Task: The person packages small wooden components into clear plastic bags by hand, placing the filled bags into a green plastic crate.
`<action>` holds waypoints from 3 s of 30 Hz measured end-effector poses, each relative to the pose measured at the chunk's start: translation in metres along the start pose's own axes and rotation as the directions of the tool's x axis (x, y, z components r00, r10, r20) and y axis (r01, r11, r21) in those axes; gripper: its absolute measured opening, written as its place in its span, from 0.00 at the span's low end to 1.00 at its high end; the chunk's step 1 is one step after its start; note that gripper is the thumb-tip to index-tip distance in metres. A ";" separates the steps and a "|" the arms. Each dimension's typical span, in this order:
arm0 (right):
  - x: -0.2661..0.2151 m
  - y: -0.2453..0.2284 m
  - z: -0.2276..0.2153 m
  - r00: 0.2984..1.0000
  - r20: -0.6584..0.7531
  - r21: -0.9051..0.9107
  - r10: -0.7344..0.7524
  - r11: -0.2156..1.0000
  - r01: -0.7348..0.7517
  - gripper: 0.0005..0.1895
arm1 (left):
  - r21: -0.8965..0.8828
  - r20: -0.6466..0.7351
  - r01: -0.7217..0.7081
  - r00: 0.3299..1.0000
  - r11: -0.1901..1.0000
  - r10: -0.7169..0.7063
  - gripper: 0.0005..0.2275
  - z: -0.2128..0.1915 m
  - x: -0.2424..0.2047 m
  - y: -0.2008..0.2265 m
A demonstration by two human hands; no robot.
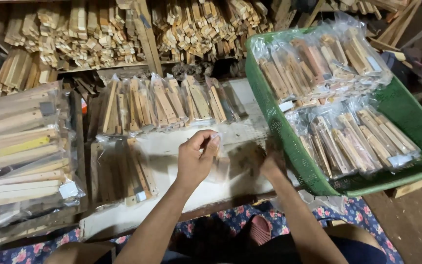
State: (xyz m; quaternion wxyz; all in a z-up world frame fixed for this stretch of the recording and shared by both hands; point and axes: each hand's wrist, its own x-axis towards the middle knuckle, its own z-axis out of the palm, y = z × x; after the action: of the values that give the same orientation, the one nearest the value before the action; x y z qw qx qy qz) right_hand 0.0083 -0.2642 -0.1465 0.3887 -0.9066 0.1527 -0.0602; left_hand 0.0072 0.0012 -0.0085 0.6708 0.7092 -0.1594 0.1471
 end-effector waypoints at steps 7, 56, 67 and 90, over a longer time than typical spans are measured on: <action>0.005 0.034 0.021 0.998 0.062 -0.518 0.011 0.855 0.023 0.27 | -0.014 -0.013 -0.044 0.999 0.999 0.044 0.04 0.004 0.004 -0.008; -0.018 -0.127 -0.071 0.678 0.099 0.198 -0.728 0.682 0.704 0.17 | -0.101 0.310 0.064 0.950 0.993 -0.030 0.24 0.004 0.005 0.002; -0.025 -0.108 -0.050 0.888 -0.044 0.447 -0.457 0.786 0.427 0.19 | 0.259 0.378 0.333 0.829 0.907 -0.412 0.28 -0.012 -0.018 -0.074; -0.116 -0.211 0.128 0.658 0.724 0.361 -0.208 0.927 -0.104 0.28 | -0.010 -0.402 0.914 0.368 0.406 -0.839 0.47 -0.177 -0.032 -0.057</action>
State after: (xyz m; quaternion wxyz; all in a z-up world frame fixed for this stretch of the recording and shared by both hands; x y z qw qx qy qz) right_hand -0.0239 -0.0010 -0.0814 0.5788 -0.7633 -0.0623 0.2801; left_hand 0.0035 0.1812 -0.0637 0.5799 0.7134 0.3813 -0.0968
